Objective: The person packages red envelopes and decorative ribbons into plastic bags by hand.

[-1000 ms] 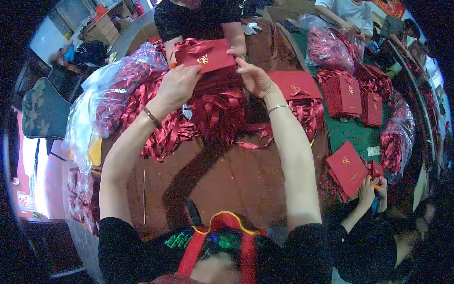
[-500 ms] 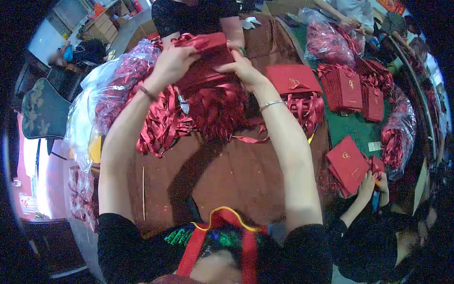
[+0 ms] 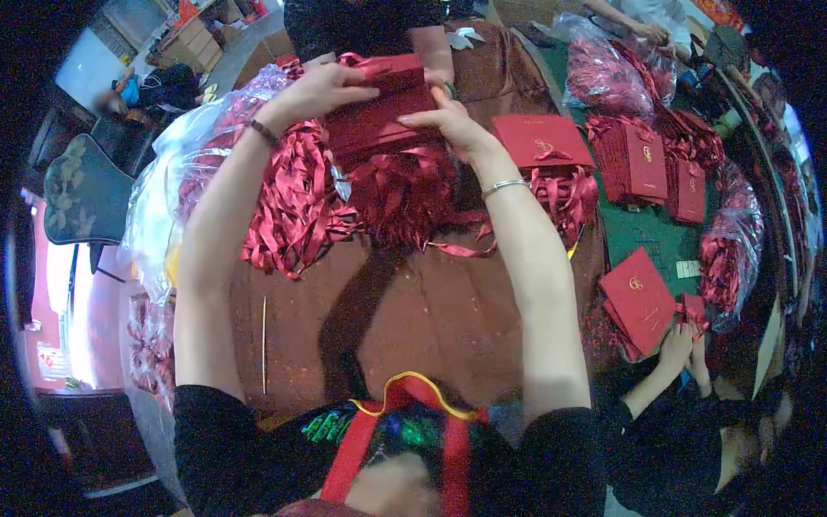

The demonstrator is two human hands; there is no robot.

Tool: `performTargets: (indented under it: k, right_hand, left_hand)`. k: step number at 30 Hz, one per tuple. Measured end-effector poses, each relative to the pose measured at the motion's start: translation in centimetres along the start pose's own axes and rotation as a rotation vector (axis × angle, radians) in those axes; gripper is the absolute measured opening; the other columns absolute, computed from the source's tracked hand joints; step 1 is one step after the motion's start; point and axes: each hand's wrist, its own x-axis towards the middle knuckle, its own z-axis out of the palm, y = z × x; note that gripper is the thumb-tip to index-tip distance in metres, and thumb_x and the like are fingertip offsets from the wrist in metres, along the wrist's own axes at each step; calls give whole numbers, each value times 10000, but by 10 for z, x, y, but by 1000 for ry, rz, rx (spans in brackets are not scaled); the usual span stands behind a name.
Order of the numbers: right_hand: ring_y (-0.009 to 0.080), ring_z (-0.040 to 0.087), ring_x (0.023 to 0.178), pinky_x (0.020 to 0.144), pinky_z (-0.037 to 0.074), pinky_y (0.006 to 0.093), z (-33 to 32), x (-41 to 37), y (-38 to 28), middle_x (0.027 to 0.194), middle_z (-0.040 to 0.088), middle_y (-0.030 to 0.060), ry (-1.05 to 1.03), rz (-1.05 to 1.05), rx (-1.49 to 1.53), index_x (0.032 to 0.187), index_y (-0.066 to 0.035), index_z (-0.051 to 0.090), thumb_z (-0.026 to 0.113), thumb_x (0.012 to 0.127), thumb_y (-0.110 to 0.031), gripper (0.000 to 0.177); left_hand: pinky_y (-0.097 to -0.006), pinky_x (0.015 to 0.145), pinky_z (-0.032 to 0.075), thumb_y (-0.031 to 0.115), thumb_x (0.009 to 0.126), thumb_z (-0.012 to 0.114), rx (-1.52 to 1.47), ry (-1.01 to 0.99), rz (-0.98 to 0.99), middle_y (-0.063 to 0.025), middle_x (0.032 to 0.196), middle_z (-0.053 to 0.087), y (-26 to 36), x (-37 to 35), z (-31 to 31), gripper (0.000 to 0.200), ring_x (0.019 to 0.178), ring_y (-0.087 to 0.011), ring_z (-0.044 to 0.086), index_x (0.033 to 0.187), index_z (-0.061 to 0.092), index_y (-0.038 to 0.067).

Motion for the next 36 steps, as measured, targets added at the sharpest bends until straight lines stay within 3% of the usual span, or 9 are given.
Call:
performTargets:
  k: [4,7,11,17,19,23,25,30,36]
  right_hand:
    - [175,452,1092,962,327,315,-14,7,10,1190,476,80,-80,-89,-99,1311,-39,268,666,686,-113,744]
    - [261,252,1198,1004,223,349,-28,11,22,1273,347,120,-168,-132,-252,1349,-148,180,743,584,-282,959]
    - [170,380,1155,992,295,318,-28,10,22,1254,394,70,-188,-176,-421,1344,-90,204,686,638,-78,854]
    - [157,334,1179,990,278,306,-22,7,17,1274,349,55,-171,-161,-261,1366,-123,156,681,661,-77,881]
    - [159,332,1177,989,275,309,-19,3,10,1273,345,57,-189,-170,-272,1375,-175,145,671,666,-69,889]
    - [165,339,1170,986,279,307,-21,7,16,1268,348,65,-137,-201,-354,1380,-218,134,654,670,-56,895]
    - [174,346,1162,982,286,308,-18,4,12,1260,352,96,-111,-207,-384,1375,-220,159,645,666,-62,874]
    - [203,370,1148,977,292,310,-6,-5,3,1248,350,141,29,-136,-398,1359,-215,215,648,661,-99,829]
    - [172,416,1112,960,306,308,1,-4,8,1198,447,108,-8,-244,-218,1321,-162,298,673,673,-180,749]
  left_hand:
    - [-362,819,417,469,679,648,325,66,-11,-164,962,591,18,-15,16,579,966,-294,538,1079,549,63]
    - [-374,825,419,478,663,657,334,154,48,-154,989,578,26,-28,21,606,968,-281,538,1090,539,64]
    - [-395,734,449,511,686,616,392,353,220,-146,892,587,16,-30,35,546,874,-302,559,973,549,51]
    - [-379,670,464,430,767,570,483,327,263,-131,878,583,17,-39,40,501,811,-286,567,1075,514,39]
    - [-366,646,470,389,762,584,504,408,444,-129,853,585,11,-35,39,486,784,-280,571,1069,499,23]
    - [-367,619,474,256,761,566,567,307,385,-140,790,578,21,-31,47,365,736,-282,576,1017,492,7]
    - [-424,543,482,206,738,521,693,360,244,-148,666,585,30,-28,57,225,624,-278,599,849,496,12]
    - [-389,512,482,135,755,458,716,609,225,-129,649,580,37,-22,67,100,608,-255,601,781,502,50]
    - [-412,549,465,207,794,486,523,397,114,-133,679,589,32,-17,40,155,658,-289,599,818,528,60]
